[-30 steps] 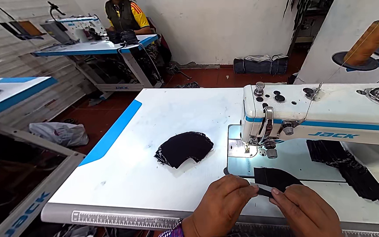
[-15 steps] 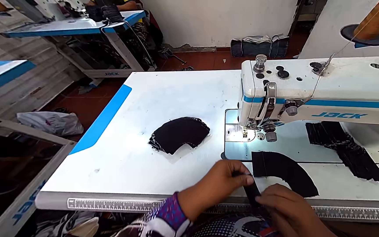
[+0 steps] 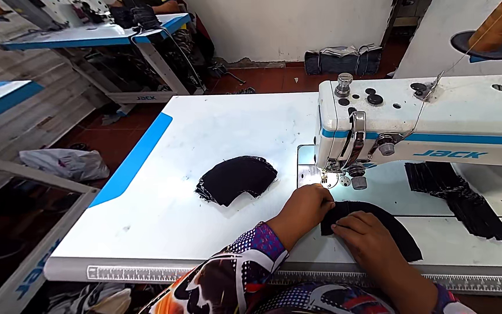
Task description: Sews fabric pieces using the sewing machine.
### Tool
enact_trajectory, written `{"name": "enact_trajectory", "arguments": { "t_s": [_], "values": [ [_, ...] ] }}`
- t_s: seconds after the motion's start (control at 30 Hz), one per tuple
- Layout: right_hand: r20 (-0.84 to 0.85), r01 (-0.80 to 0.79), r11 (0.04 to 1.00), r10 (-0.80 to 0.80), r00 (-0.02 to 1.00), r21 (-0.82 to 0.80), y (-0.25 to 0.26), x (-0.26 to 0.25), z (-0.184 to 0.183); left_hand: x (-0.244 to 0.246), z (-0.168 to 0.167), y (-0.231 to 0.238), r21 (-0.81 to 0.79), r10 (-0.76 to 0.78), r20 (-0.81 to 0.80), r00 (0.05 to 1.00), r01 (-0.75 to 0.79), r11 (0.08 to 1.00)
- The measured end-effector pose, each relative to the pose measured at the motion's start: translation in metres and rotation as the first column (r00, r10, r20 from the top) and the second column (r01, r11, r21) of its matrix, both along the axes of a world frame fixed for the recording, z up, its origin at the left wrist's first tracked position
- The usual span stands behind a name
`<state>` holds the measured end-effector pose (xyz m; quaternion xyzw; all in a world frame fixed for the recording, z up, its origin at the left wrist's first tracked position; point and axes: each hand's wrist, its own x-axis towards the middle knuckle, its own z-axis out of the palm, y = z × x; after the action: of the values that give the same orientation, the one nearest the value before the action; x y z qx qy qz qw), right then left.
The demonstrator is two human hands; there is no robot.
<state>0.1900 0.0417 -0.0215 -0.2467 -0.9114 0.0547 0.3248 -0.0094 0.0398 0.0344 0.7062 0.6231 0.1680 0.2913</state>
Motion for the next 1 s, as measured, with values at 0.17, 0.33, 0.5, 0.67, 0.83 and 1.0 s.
{"name": "enact_trajectory", "arguments": {
  "t_s": [0.17,0.33,0.5,0.67,0.83,1.0],
  "values": [
    [-0.017,0.0,0.998,-0.001,1.0,-0.069,0.001,-0.001,0.0,0.001,0.002,0.002,0.001,0.01,-0.012,1.0,-0.01,1.0],
    [0.1,-0.067,0.921,0.114,0.988,-0.383,0.017,0.002,0.028,0.001,0.009,0.003,-0.043,0.023,0.009,1.0,-0.023,0.999],
    [0.183,-0.057,0.863,0.17,0.968,-0.502,0.028,-0.002,0.049,0.001,0.01,0.008,-0.129,0.04,0.023,0.999,-0.037,0.991],
    [0.139,-0.1,0.899,0.175,0.975,-0.427,0.032,-0.004,0.041,0.002,0.01,0.009,-0.126,0.05,0.017,0.999,-0.047,0.991],
    [0.145,-0.135,0.911,0.205,0.968,-0.389,0.034,-0.002,0.038,0.002,0.011,0.01,-0.145,0.067,0.026,0.997,-0.062,0.987],
    [0.131,-0.188,0.927,0.241,0.962,-0.325,0.035,0.002,0.035,0.002,0.01,0.01,-0.157,0.087,0.05,0.995,-0.078,0.984]
  ]
}}
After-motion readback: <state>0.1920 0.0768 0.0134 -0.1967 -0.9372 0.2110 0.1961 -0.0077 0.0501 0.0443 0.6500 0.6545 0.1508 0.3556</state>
